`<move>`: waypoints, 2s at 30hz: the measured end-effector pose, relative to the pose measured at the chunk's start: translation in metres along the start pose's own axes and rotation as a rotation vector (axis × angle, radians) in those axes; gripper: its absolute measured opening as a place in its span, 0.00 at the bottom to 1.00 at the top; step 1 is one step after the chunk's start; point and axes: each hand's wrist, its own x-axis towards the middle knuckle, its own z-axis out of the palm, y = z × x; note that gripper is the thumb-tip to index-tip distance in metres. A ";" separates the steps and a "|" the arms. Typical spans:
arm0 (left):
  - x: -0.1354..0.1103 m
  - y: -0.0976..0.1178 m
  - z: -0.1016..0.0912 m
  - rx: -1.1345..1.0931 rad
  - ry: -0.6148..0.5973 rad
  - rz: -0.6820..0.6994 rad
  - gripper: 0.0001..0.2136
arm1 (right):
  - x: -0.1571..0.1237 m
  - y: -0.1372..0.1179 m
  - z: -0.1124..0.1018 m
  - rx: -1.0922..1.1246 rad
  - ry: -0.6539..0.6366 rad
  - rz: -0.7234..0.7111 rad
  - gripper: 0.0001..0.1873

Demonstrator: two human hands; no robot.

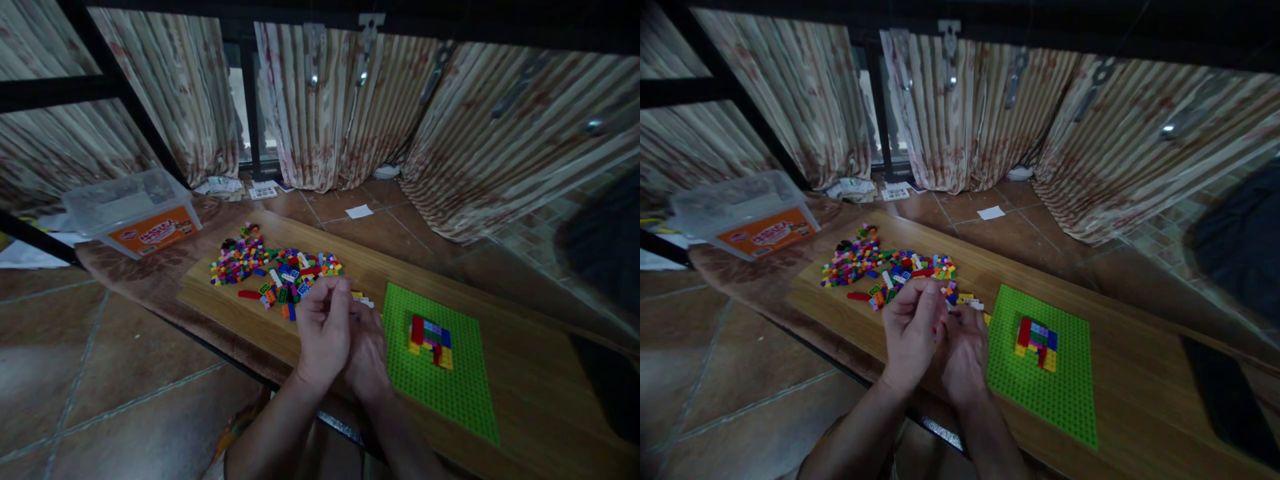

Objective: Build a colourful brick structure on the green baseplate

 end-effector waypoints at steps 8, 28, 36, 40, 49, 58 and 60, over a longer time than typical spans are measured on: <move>0.034 0.006 -0.037 -0.162 0.255 0.032 0.10 | -0.003 0.016 -0.012 0.093 0.039 -0.002 0.11; 0.058 0.018 -0.076 -0.346 0.523 -0.010 0.07 | -0.005 0.015 -0.001 0.036 -0.031 -0.021 0.05; 0.063 0.023 -0.092 -0.531 0.570 -0.145 0.07 | -0.003 0.016 -0.003 0.082 0.032 -0.008 0.06; 0.064 0.023 -0.091 -0.559 0.568 -0.153 0.06 | 0.012 0.019 -0.008 0.056 0.127 0.027 0.10; 0.064 0.022 -0.085 -0.565 0.561 -0.191 0.06 | 0.079 0.021 -0.003 -0.179 -0.193 -0.043 0.10; 0.064 0.023 -0.080 -0.575 0.554 -0.238 0.06 | 0.090 0.021 0.002 -0.231 -0.405 -0.068 0.10; 0.064 0.023 -0.080 -0.574 0.563 -0.243 0.04 | 0.091 0.021 0.003 -0.206 -0.410 -0.070 0.11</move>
